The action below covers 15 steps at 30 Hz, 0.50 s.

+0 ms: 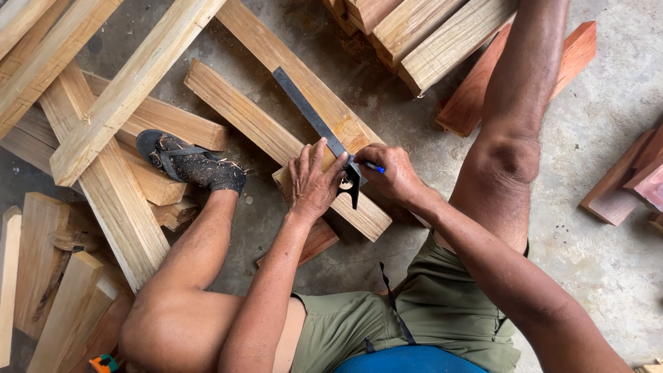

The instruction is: Measuring and marking wooden blocks using a combination square and a pen.

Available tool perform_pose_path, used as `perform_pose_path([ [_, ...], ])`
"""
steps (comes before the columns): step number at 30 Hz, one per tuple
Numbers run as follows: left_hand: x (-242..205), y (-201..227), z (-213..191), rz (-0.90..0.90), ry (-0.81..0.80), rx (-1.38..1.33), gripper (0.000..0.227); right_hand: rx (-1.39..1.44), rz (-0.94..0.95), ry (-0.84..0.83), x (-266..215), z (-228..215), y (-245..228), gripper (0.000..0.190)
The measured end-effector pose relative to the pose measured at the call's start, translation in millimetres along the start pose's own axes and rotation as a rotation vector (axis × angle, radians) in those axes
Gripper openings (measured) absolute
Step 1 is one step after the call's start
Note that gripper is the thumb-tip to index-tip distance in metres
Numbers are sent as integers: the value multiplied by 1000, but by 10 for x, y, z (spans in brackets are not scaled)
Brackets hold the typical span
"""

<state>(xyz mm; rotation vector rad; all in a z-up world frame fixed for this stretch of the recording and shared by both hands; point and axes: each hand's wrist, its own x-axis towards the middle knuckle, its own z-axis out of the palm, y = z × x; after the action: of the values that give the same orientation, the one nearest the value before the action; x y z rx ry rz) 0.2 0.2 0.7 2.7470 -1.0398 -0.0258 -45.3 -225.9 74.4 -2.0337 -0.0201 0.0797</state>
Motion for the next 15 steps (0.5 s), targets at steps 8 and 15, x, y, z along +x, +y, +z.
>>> perform_pose_path([
  [8,-18,5,12,-5,6,-8,46,-7,54,20,31,-8,58,18],
  [15,-3,-13,47,-13,-6,-17,49,66,-59,186,439,194,166,18],
])
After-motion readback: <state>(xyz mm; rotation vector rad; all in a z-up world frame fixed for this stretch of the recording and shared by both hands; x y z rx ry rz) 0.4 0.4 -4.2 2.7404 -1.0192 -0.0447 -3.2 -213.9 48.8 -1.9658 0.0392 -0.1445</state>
